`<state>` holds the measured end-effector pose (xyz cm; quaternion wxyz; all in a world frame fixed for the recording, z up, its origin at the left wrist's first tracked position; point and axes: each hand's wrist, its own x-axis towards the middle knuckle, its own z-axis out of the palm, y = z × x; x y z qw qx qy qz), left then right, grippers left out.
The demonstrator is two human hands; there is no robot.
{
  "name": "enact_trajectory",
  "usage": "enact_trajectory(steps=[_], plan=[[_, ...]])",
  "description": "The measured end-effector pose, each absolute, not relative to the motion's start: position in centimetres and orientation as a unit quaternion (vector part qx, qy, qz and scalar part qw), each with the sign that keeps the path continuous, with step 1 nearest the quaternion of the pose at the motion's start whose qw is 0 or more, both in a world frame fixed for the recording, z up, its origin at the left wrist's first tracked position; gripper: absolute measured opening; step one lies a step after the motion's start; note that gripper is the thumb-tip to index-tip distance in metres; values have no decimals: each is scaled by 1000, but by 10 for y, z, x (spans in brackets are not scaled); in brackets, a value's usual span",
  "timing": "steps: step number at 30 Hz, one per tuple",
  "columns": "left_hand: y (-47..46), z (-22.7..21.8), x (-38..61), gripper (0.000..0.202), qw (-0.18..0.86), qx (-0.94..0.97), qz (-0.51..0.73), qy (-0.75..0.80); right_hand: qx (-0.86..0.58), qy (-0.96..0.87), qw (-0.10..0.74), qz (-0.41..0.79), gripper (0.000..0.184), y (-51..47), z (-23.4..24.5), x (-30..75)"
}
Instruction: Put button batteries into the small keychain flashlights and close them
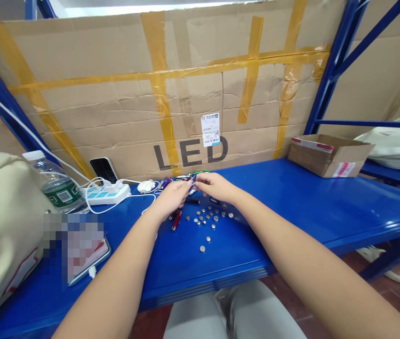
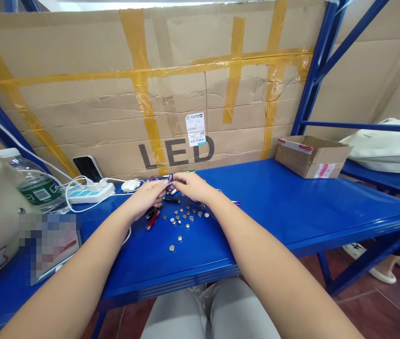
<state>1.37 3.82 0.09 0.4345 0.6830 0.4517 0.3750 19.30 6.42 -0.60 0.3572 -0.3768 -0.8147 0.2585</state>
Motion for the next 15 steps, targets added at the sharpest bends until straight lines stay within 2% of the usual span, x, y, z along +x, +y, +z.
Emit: enact_trajectory(steps=[3, 8, 12, 15], plan=[[36, 4, 14, 30, 532, 628, 364, 437, -379, -804, 362, 281, 16, 64, -6, 193], [35, 4, 14, 32, 512, 629, 378, 446, -406, -782, 384, 277, 7, 65, -8, 191], [35, 3, 14, 30, 574, 596, 374, 419, -372, -769, 391, 341, 23, 64, -7, 189], [34, 5, 15, 25, 617, 552, 392, 401, -334, -776, 383, 374, 22, 63, -8, 188]])
